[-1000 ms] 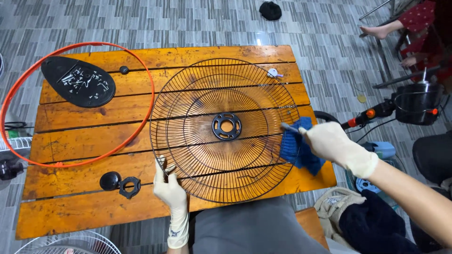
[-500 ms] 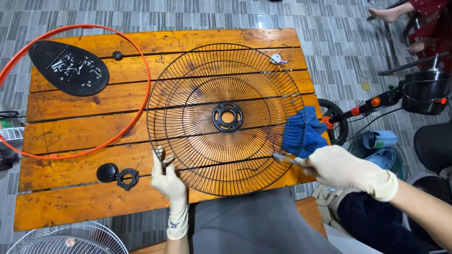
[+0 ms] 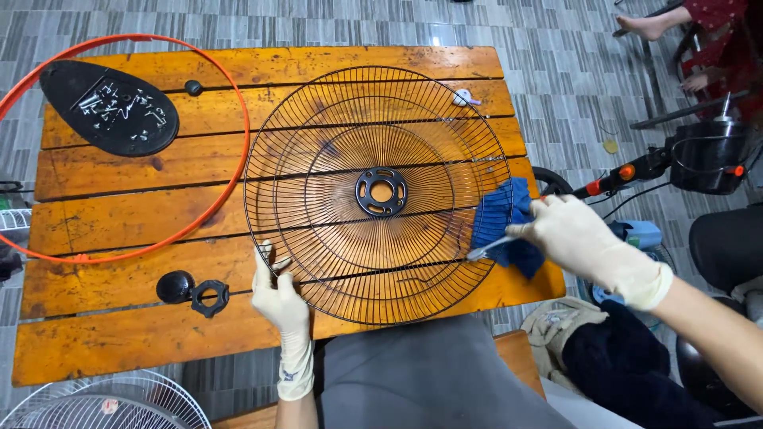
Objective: Cleaning a fan grill using a toothbrush
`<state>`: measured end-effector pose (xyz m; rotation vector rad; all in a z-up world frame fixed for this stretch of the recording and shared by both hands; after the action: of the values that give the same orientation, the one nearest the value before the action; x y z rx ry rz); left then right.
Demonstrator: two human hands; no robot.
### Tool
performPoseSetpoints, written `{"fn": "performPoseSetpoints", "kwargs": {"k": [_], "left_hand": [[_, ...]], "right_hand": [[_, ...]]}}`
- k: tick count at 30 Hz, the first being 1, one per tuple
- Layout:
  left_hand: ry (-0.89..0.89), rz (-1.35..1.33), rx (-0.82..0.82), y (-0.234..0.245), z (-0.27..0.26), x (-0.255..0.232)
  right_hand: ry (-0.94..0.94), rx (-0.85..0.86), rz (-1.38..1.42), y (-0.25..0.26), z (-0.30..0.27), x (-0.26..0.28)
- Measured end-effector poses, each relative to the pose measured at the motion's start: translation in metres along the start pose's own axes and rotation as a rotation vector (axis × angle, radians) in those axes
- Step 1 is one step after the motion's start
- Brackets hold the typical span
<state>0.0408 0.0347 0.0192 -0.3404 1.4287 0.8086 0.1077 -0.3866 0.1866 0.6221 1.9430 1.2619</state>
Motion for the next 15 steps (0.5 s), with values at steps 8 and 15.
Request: {"fn": "performPoseSetpoints", "kwargs": {"k": [8,15], "left_hand": [[0.002,-0.027,0.006,0.001,0.002,0.006],[-0.004,-0.039,0.012,0.003,0.002,0.003]], "right_hand": [[0.209,-0.119,0.371,-0.034,0.032,0.046],[0.312,-0.110,0.396,-0.032,0.050,0.071]]}}
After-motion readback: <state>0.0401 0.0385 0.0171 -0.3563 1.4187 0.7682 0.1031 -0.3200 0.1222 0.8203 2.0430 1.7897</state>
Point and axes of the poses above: each hand's wrist, its own z-axis towards the middle knuckle, its own y-axis out of the back of the hand, x = y × z, the point moved 6 cm from there along z, towards the middle knuckle, and after that the axes turned 1 degree about y, right-handed, at the moved point
